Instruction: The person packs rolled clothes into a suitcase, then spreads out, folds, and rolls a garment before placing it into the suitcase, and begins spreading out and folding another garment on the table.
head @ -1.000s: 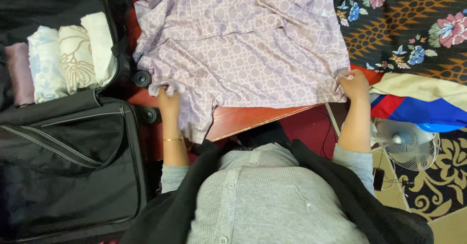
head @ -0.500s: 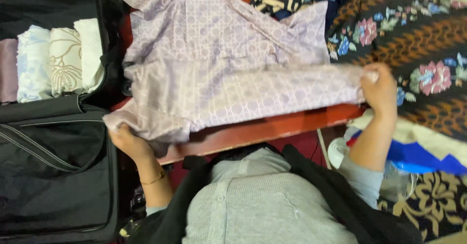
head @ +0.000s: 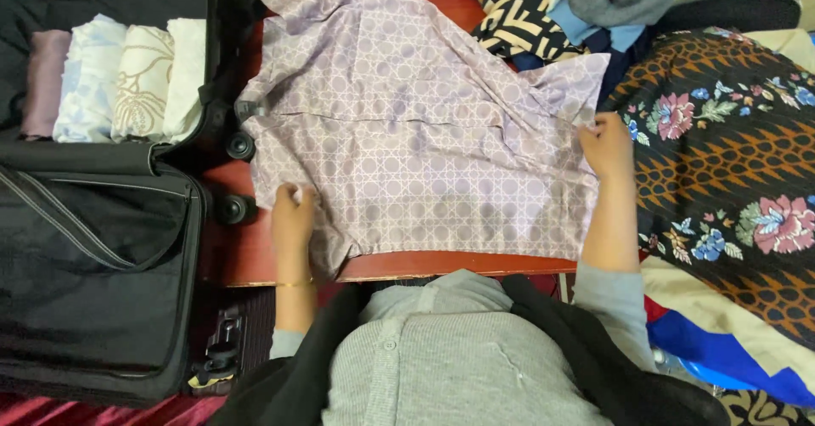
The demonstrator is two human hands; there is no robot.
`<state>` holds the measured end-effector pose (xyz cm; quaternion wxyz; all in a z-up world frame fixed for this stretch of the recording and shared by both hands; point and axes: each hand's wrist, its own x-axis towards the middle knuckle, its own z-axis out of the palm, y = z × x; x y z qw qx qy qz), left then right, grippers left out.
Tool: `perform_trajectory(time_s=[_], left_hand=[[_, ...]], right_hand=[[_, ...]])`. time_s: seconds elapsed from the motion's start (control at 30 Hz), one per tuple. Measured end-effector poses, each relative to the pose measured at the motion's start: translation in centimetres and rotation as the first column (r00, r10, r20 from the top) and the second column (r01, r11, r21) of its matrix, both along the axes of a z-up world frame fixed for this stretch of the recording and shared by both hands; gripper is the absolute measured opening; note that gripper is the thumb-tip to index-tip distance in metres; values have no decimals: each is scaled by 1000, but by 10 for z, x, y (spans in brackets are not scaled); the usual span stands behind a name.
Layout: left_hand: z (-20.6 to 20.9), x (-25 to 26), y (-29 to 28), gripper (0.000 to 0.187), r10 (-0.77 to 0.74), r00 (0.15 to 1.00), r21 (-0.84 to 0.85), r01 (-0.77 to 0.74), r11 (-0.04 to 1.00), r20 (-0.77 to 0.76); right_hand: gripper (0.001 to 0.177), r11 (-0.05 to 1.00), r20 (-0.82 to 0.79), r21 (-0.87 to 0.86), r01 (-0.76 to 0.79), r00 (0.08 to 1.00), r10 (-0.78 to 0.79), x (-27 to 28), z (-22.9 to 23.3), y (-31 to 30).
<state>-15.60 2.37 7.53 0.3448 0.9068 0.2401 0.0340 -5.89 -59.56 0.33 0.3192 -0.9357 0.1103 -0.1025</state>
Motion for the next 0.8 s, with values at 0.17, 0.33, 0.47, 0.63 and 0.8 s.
perform_trajectory(time_s=[0.17, 0.33, 0.47, 0.63, 0.8], left_hand=[[-29, 7, -23, 32, 13, 994, 94, -23, 995, 108], [-44, 4, -31, 24, 32, 972, 180, -76, 981, 233], [-46, 5, -32, 23, 36, 966, 199, -89, 976, 256], [-49, 7, -35, 24, 29, 958, 241, -101, 965, 285], [-49, 7, -34, 25, 38, 961, 249, -108, 962, 273]], right_hand=[[51, 980, 39, -199, 12, 999, -4, 62, -45, 15], [43, 978, -73, 169, 120, 991, -109, 65, -41, 24], [36, 925, -174, 370, 88, 984, -24, 68, -35, 20], [14, 861, 85, 508, -17, 996, -31, 86, -39, -5], [8, 506, 98, 862, 10, 978, -186, 110, 32, -12]])
